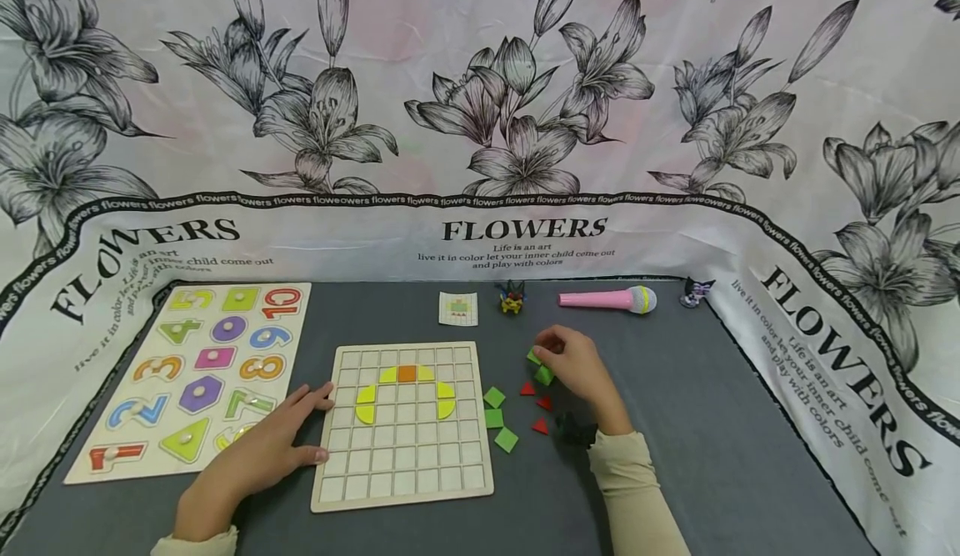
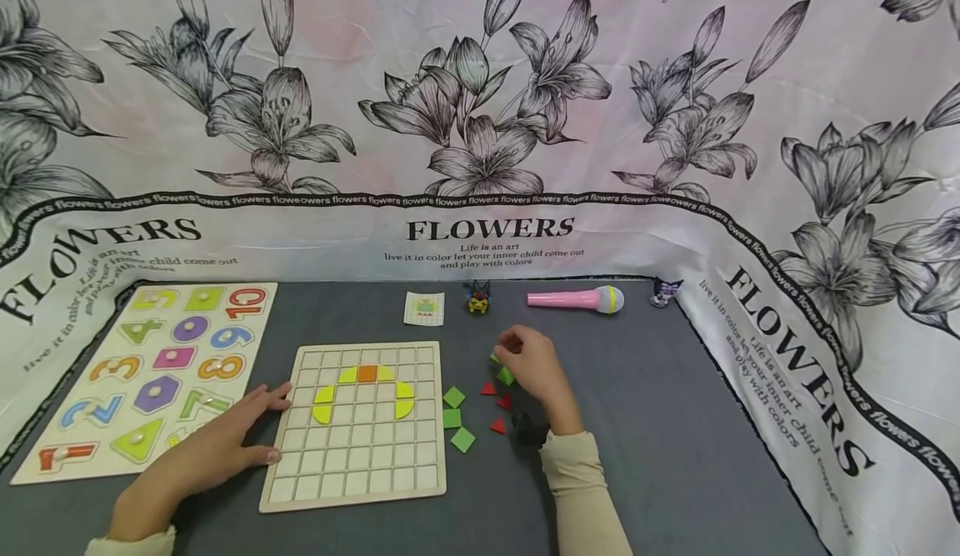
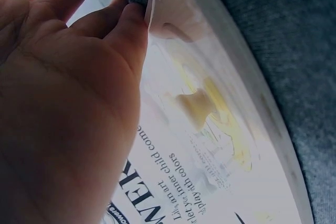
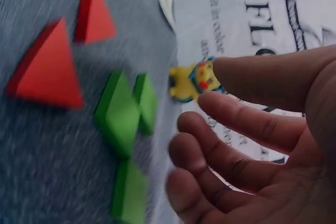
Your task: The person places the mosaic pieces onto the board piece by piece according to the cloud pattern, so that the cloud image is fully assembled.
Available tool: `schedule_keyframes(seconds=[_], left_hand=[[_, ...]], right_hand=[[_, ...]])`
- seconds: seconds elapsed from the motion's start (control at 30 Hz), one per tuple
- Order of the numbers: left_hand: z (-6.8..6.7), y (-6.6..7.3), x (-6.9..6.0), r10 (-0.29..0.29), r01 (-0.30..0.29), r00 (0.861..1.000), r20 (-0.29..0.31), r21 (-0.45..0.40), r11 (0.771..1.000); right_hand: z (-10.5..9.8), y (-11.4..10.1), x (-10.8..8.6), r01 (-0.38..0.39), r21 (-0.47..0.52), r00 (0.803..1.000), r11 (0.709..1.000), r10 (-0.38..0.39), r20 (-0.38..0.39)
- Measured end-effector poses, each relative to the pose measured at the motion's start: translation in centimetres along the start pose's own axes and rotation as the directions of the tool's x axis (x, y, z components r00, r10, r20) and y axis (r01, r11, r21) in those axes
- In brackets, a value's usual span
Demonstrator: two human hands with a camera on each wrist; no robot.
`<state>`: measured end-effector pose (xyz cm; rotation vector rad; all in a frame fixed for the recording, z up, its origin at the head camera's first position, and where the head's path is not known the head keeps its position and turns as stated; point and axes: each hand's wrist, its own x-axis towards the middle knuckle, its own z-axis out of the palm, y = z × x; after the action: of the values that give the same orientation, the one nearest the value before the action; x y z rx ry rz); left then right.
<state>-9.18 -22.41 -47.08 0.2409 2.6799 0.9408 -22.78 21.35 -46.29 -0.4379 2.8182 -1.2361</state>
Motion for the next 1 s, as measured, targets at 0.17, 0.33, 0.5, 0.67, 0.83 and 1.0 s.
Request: schedule_keyframes(seconds=[0.17,0.33,0.5,0.67,0.83,1.0], left_hand=[[-0.4,0.3,0.3,0.006,-0.006,1.0,-0.008,0.007,1.0],[-0.6,0.3,0.4,0.011,-0.011,1.0,0.0,0.0,1.0],[-0.4,0.2,0.3,0.004,-0.004,1.0,-0.004,-0.006,1.0],[-0.3,0.2,0.3,-0.004,0.003,1.0,-0.003,-0.013,1.0],[-0.2,0.1,0.4,-0.033,0.033,0.999,0.007,-0.007,0.999],[-0.1,0.0,0.4,-0.047,0.047,0.999,0.016,-0.008,0.999]], right_hand=[[-0.3,0.8,0.3,-0.039,-0.014,0.998,0.999,0.039,0.044],[-0.1,1.6,0.6,-0.07,-0.01,0.996,0.998,0.07,0.049],[0.6,2.4,1.1,-0.056,-0.017,0.998,0.998,0.056,0.011],[1.1,2.5,1.3,-0.054,-0.03,0.998,0.998,0.054,-0.012],[1.6,2.3,1.4,-0.09,-0.019,0.995,0.996,0.089,-0.032],[2.0,2.2,1.3,-0.075,0.028,0.994,0.997,0.077,-0.077]])
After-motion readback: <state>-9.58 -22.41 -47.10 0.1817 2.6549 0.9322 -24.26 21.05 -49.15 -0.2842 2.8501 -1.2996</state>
